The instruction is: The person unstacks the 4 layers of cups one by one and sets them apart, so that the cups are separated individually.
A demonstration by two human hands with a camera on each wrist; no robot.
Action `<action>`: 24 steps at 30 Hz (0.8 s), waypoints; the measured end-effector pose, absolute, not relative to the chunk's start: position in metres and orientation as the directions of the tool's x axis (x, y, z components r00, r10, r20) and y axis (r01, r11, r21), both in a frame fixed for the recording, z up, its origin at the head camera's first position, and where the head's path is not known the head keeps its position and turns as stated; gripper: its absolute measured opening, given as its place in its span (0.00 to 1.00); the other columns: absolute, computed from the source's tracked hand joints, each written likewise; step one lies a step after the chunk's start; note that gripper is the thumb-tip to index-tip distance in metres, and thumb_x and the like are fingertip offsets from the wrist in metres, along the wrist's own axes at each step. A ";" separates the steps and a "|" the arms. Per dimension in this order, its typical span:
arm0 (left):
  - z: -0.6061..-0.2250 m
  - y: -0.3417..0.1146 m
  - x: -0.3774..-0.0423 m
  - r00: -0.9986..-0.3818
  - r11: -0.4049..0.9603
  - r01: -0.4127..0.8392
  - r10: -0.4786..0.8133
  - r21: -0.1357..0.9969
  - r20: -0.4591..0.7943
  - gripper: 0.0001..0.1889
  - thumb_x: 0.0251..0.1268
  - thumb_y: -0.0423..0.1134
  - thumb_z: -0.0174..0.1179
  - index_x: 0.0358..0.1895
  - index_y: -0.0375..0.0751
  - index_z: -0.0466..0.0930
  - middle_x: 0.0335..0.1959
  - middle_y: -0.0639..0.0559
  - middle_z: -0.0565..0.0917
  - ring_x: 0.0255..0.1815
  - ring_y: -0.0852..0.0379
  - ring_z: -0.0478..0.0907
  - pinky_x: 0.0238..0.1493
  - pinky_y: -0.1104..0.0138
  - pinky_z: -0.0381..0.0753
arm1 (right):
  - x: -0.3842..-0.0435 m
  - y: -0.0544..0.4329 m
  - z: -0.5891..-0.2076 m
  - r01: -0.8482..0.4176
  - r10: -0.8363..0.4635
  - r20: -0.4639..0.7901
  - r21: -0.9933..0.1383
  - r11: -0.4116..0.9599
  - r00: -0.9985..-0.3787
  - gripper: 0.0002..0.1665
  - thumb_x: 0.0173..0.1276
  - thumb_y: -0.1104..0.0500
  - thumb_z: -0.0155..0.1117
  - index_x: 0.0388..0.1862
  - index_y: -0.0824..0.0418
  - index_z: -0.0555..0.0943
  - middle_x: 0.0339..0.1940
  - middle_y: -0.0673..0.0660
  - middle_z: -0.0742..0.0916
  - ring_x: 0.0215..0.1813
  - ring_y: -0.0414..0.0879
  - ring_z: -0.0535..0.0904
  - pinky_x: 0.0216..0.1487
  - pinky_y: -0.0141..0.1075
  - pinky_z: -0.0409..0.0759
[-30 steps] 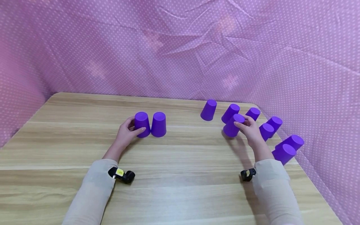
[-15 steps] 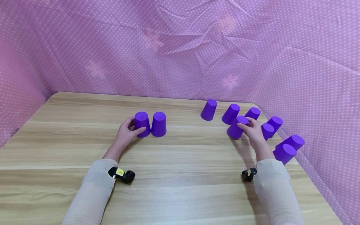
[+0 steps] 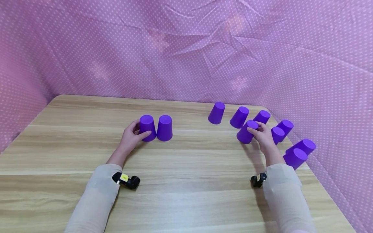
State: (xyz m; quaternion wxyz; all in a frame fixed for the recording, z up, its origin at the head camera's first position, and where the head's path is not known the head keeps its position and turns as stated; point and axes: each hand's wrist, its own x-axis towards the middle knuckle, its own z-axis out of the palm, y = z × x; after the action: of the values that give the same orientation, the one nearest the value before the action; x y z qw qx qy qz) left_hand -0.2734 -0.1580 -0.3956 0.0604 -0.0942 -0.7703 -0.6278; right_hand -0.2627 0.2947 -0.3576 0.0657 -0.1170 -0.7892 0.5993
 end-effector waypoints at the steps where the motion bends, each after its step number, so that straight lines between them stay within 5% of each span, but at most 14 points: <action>1: -0.399 -0.159 -0.276 -0.975 0.197 0.223 0.069 0.955 0.213 0.30 0.51 0.32 0.60 0.58 0.28 0.59 0.51 0.31 0.67 0.54 0.41 0.62 0.57 0.55 0.60 | -0.263 0.295 -0.358 0.107 0.263 -0.039 -0.962 0.252 -0.964 0.36 0.60 0.62 0.56 0.63 0.71 0.52 0.49 0.61 0.67 0.43 0.39 0.66 0.58 0.42 0.62; 17: -0.411 -0.162 -0.284 -0.973 0.205 0.229 0.077 0.952 0.218 0.32 0.51 0.35 0.61 0.59 0.30 0.58 0.53 0.33 0.66 0.55 0.43 0.62 0.57 0.56 0.60 | -0.264 0.297 -0.358 0.112 0.246 -0.055 -0.969 0.222 -0.968 0.37 0.59 0.63 0.57 0.62 0.72 0.52 0.45 0.57 0.68 0.38 0.34 0.68 0.57 0.41 0.64; 24: -0.411 -0.161 -0.284 -0.974 0.213 0.225 0.067 0.951 0.216 0.31 0.50 0.33 0.61 0.59 0.30 0.59 0.52 0.33 0.67 0.54 0.43 0.63 0.57 0.57 0.61 | -0.262 0.296 -0.351 0.103 0.221 -0.047 -0.963 0.249 -0.974 0.40 0.60 0.60 0.57 0.64 0.70 0.48 0.59 0.70 0.61 0.53 0.50 0.64 0.60 0.45 0.58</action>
State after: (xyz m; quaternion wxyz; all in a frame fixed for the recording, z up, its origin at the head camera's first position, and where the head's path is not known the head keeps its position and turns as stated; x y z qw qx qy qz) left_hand -0.2836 -0.1605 -0.4115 0.0638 -0.0941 -0.7762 -0.6202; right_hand -0.2620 0.2956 -0.3506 0.0489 -0.1027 -0.7889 0.6039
